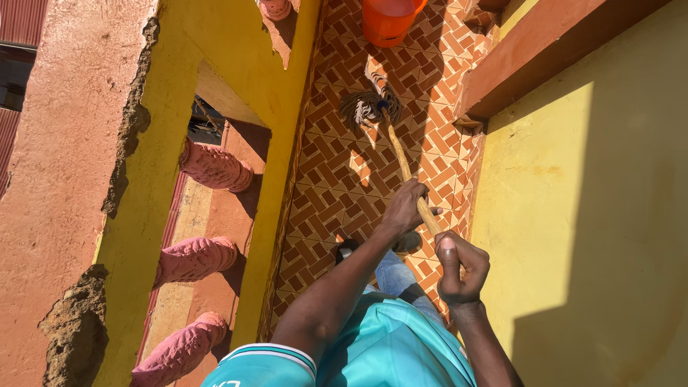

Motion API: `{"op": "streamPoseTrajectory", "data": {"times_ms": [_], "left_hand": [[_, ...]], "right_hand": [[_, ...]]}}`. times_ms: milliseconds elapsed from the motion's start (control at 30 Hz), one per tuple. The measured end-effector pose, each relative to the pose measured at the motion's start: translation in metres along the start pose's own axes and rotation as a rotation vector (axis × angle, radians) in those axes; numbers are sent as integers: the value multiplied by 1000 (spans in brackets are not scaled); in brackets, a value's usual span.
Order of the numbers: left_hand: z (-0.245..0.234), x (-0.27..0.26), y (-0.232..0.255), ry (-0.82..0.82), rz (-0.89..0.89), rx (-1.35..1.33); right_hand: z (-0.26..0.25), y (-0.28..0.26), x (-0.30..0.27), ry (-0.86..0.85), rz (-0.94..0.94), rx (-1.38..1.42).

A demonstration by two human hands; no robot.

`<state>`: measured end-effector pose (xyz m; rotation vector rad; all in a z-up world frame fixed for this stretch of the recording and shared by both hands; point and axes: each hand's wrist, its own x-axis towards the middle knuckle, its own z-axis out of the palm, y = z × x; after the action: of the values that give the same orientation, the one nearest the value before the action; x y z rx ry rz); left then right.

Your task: The person mops a tiled floor by moving a mop back and forth across the surface near a yellow wall and a decorative pink railing, with a red bucket standing nearby.

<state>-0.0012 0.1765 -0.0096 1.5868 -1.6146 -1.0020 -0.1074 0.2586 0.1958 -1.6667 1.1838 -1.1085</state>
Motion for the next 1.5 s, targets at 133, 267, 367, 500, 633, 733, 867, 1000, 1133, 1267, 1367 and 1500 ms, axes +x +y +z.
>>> {"op": "streamPoseTrajectory", "data": {"times_ms": [133,267,367,500,633,733,867,1000,1133,1267,1367,1500], "left_hand": [[4,-2,42,-51,65,-87],[10,-3,71,-244,-8,-90],[17,-3,68,-190,68,-99],[26,6,48,-133,67,-129],[38,43,15,-97,72,-143],[52,62,-9,-26,212,-27],[51,55,3,-117,305,65],[37,22,50,-102,203,-89],[44,10,90,-112,265,-91],[71,24,114,-284,233,-91],[93,25,119,-254,274,-154],[104,29,100,-237,289,-189]], "right_hand": [[-32,-56,9,115,72,-7],[-39,-82,16,196,45,84],[-25,-73,9,261,-7,101],[-12,-38,10,258,-135,101],[-9,9,21,166,-191,-69],[-10,48,30,1,-202,-158],[-21,70,26,-38,-212,-174],[-40,39,12,80,14,-192],[-67,-18,0,330,120,-41],[-104,-54,5,482,45,280],[-113,-56,5,649,40,358],[-86,-29,4,628,-70,193]]}}
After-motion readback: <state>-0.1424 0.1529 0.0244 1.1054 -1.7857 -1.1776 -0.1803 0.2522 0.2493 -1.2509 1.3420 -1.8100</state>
